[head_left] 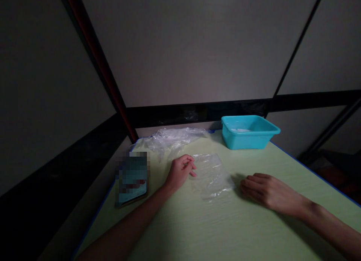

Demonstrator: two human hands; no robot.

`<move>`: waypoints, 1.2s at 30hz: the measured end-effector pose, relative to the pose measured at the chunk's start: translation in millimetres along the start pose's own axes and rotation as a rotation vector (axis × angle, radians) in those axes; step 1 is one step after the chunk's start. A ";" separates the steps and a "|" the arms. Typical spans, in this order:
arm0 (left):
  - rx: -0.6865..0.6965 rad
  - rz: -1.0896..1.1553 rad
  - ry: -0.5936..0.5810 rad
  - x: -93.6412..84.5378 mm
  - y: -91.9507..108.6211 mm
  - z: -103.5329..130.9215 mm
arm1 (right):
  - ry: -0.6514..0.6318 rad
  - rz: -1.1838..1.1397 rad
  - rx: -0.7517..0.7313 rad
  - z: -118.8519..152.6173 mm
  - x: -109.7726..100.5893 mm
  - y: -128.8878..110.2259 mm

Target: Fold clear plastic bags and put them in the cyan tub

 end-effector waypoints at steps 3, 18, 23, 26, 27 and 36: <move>-0.003 -0.004 -0.014 1.2 -2.0 -1.1 | 0.020 0.068 -0.047 -4.3 2.7 -5.2; -0.051 -0.016 -0.029 1.8 -10.7 -2.1 | 0.085 0.047 -0.044 -11.6 1.7 -6.4; -0.061 -0.011 -0.025 1.5 -11.1 -2.2 | 0.077 0.039 -0.063 -8.0 2.7 -6.8; -0.061 -0.013 -0.022 1.1 -10.1 -2.8 | 0.085 0.005 -0.045 -10.4 1.0 -6.6; -0.061 -0.014 -0.021 0.9 -9.9 -3.1 | 0.086 -0.010 -0.035 -11.7 0.8 -6.5; -0.078 -0.007 -0.013 0.4 -11.1 -4.1 | 0.094 -0.031 -0.025 -11.8 7.6 -9.3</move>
Point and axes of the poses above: each hand's wrist, its own z-axis away from the middle knuckle, its own x-axis out of the palm, y = z × x, the point moved 9 cm from there along -z, towards the middle knuckle, and after that the axes turned 6 degrees about z, right-handed, at the moved point
